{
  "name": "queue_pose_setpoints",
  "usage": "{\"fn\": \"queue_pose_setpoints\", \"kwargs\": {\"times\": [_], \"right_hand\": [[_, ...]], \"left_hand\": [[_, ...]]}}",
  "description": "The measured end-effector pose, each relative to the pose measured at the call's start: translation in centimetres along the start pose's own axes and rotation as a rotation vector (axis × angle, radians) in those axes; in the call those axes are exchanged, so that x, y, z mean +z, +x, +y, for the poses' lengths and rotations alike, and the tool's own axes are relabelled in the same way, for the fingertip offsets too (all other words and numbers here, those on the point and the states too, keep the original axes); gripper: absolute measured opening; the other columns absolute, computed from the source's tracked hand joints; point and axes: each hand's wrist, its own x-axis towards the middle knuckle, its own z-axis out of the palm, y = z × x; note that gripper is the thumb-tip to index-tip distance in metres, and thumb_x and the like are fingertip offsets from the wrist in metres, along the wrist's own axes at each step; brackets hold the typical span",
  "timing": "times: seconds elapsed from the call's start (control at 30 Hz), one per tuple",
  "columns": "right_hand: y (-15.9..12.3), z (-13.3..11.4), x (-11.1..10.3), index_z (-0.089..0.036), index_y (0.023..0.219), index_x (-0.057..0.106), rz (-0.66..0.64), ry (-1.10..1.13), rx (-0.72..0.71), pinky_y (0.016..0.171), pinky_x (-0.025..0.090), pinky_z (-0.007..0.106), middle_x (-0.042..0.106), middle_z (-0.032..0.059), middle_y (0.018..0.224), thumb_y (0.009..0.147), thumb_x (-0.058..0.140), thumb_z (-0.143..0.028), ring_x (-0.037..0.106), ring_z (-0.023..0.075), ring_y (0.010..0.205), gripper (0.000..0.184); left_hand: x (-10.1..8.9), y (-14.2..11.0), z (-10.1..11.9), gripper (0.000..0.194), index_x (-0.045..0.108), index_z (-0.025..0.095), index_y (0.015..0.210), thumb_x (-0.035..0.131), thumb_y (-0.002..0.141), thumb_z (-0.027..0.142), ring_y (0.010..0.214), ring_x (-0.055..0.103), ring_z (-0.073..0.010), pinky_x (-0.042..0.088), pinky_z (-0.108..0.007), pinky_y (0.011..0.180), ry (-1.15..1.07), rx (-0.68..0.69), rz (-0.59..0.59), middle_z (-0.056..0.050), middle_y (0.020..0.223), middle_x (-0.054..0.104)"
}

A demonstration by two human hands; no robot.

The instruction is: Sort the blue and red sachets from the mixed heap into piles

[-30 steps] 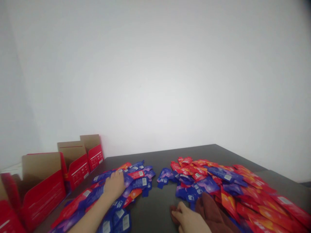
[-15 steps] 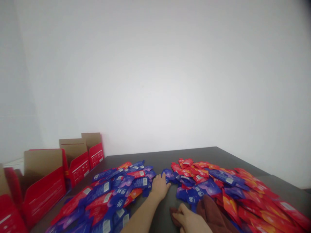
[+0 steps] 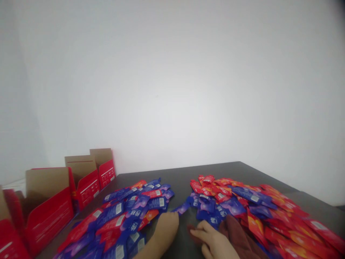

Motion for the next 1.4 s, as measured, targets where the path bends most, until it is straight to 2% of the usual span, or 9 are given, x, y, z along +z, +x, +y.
{"fn": "queue_pose_setpoints", "kwargs": {"times": [0.17,0.3,0.43,0.63,0.77,1.0,1.13,1.27,1.4], "right_hand": [[0.2,0.2,0.0,-0.024,0.125,0.059,0.105,0.016,0.038,0.096,0.04,0.021,0.056,0.0043,0.124,0.074,0.034,-0.004,0.06,0.0137,0.105,0.061],[0.4,0.5,1.1,-0.026,0.12,0.062,0.002,-0.18,0.123,0.09,0.044,0.025,0.056,0.0053,0.122,0.073,0.035,-0.001,0.064,0.016,0.096,0.059],[0.0,0.2,1.3,-0.027,0.109,0.067,-0.031,-0.289,0.163,0.088,0.044,0.027,0.059,0.0046,0.113,0.076,0.036,-0.003,0.065,0.0168,0.093,0.052],[0.7,0.1,0.1,-0.028,0.101,0.07,-0.064,-0.376,0.199,0.084,0.044,0.028,0.062,0.0036,0.107,0.077,0.039,-0.005,0.065,0.0172,0.087,0.046],[3.1,-0.6,0.0,-0.025,0.106,0.069,-0.082,-0.359,0.148,0.08,0.046,0.026,0.062,0.0054,0.109,0.077,0.039,-0.006,0.065,0.0173,0.087,0.045],[3.6,-3.4,4.2,-0.024,0.124,0.061,-0.208,-0.417,-0.046,0.08,0.05,0.03,0.062,0.0091,0.118,0.075,0.042,-0.006,0.063,0.0244,0.099,0.055],[2.0,-2.5,3.1,-0.027,0.125,0.061,-0.188,-0.455,0.024,0.084,0.049,0.03,0.062,0.0083,0.123,0.076,0.038,-0.001,0.065,0.0227,0.098,0.06],[2.4,-2.1,1.3,-0.018,0.122,0.064,-0.193,-0.55,0.195,0.085,0.05,0.034,0.056,0.016,0.132,0.081,0.031,0.001,0.065,0.026,0.101,0.056],[4.0,-3.6,2.4,-0.017,0.115,0.067,-0.182,-0.48,0.138,0.084,0.049,0.032,0.06,0.0151,0.124,0.082,0.035,-0.002,0.066,0.024,0.095,0.049]], "left_hand": [[0.8,-4.4,2.3,0.044,0.056,0.013,0.127,0.038,0.088,0.002,0.117,0.055,-0.032,0.051,-0.043,0.088,0.054,0.111,-0.098,-0.018,0.127,0.059],[-0.5,-5.4,2.7,0.032,0.063,0.021,0.113,0.044,0.089,0.008,0.107,0.06,-0.0245,0.048,-0.034,0.091,-0.142,0.185,-0.081,-0.008,0.115,0.066],[-1.2,-5.6,-0.1,0.017,0.061,0.021,0.101,0.053,0.088,0.016,0.103,0.057,-0.0204,0.042,-0.03,0.091,-0.314,-0.056,0.115,-0.004,0.109,0.063],[0.2,-4.6,-2.8,0.026,0.058,0.02,0.089,0.075,0.069,0.024,0.101,0.053,-0.0209,0.039,-0.029,0.084,-0.446,-0.194,0.004,-0.001,0.105,0.059],[0.5,-3.6,-2.7,0.024,0.057,0.02,0.085,0.075,0.07,0.023,0.101,0.051,-0.0201,0.035,-0.029,0.085,-0.501,-0.197,-0.069,0.001,0.103,0.059],[0.5,-4.1,-2.1,0.023,0.057,0.022,0.089,0.065,0.07,0.012,0.095,0.051,-0.0175,0.032,-0.028,0.085,-0.617,-0.119,-0.012,0.004,0.096,0.061],[0.5,-4.3,-1.9,0.027,0.057,0.023,0.094,0.059,0.071,0.009,0.095,0.052,-0.0183,0.033,-0.029,0.086,-0.645,-0.106,-0.001,0.003,0.095,0.062],[0.4,-4.2,-1.6,0.03,0.055,0.023,0.096,0.054,0.071,0.006,0.098,0.051,-0.0191,0.033,-0.029,0.088,-0.641,-0.096,-0.001,0.002,0.099,0.06],[0.5,-4.4,-1.5,0.034,0.051,0.023,0.104,0.047,0.075,0.005,0.1,0.05,-0.019,0.031,-0.029,0.092,-0.615,-0.071,0.019,0.0,0.103,0.06]]}}
